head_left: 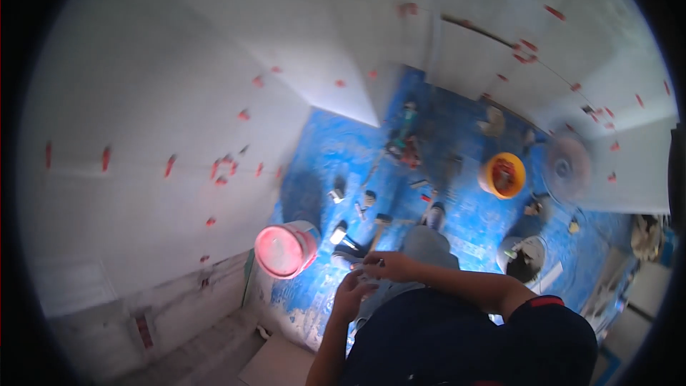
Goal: The person picks up a tile from a bucket, places it on a support, and then scoops mortar from a bucket using a trowel to apply it to the back of the tile.
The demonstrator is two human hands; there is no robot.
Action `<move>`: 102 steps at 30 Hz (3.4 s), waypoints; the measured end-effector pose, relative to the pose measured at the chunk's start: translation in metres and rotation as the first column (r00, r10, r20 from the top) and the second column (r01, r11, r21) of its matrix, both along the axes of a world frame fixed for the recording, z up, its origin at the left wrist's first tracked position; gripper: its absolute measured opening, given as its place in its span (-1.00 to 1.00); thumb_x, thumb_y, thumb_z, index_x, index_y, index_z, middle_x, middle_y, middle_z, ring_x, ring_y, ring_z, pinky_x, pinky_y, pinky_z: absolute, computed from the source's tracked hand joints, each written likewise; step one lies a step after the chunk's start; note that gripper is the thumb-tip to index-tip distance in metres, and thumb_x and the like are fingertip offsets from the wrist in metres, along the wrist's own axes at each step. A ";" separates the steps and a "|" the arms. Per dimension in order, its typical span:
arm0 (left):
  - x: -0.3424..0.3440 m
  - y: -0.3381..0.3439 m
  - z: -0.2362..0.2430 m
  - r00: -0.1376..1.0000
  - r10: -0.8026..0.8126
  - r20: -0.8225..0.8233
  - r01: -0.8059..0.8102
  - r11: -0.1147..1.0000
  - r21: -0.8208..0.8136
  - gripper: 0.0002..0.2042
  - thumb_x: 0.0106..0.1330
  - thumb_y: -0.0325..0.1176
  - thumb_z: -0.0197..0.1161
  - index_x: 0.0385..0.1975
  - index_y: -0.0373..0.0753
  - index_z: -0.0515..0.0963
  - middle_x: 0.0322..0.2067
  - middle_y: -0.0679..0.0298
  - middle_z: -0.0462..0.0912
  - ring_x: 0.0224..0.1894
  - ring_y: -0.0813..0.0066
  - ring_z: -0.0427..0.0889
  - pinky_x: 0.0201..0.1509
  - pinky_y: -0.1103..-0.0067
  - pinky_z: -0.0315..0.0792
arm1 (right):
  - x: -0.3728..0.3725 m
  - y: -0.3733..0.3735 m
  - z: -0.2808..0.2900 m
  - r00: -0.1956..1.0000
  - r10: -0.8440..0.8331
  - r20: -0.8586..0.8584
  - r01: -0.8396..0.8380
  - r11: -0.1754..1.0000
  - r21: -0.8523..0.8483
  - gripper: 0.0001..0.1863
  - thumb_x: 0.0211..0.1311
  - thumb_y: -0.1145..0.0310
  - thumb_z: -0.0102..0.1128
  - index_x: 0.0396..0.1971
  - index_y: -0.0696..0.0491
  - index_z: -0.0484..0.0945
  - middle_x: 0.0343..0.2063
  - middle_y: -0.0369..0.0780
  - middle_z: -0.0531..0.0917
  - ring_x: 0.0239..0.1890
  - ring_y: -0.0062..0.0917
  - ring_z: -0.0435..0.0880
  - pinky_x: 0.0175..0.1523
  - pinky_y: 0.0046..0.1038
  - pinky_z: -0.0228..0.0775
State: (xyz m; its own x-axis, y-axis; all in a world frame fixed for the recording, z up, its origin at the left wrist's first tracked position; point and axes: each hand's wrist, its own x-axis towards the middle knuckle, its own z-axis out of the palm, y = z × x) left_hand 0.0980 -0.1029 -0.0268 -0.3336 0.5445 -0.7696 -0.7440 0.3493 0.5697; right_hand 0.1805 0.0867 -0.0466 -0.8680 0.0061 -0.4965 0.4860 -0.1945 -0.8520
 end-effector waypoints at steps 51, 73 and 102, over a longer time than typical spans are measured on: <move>-0.287 -0.299 0.038 0.340 0.883 -0.324 -0.832 0.443 0.334 -0.81 0.36 -0.40 0.14 -0.10 -0.30 0.53 -0.16 0.27 0.58 -0.14 0.54 0.53 -0.06 0.59 0.48 | -0.757 -0.211 0.802 -0.179 0.703 -0.688 0.968 0.251 0.004 -0.91 0.11 0.51 0.09 -0.40 0.06 0.57 -0.40 -0.12 0.58 -0.30 -0.21 0.62 -0.24 -0.22 0.48; -0.298 -0.371 0.083 0.311 0.867 -0.390 -0.771 0.470 0.430 -0.79 0.29 -0.49 0.19 -0.09 -0.27 0.49 -0.17 0.27 0.56 -0.19 0.54 0.50 -0.14 0.63 0.45 | -0.728 -0.219 0.803 0.150 0.735 -0.662 0.986 -0.058 0.158 -0.82 0.10 0.49 0.12 -0.26 0.05 0.56 -0.24 -0.16 0.59 -0.15 -0.24 0.62 -0.15 -0.21 0.50; -0.238 -0.472 0.010 0.066 0.890 -0.451 -0.856 0.283 0.433 -0.64 0.40 -0.29 0.06 0.14 -0.28 0.40 0.12 0.06 0.46 0.21 0.25 0.42 0.27 0.44 0.32 | -0.706 -0.418 0.719 -0.516 0.359 -0.778 0.636 0.769 -0.067 -0.90 0.20 0.45 0.17 -0.30 0.13 0.55 -0.37 -0.05 0.59 -0.34 -0.16 0.59 -0.26 -0.23 0.41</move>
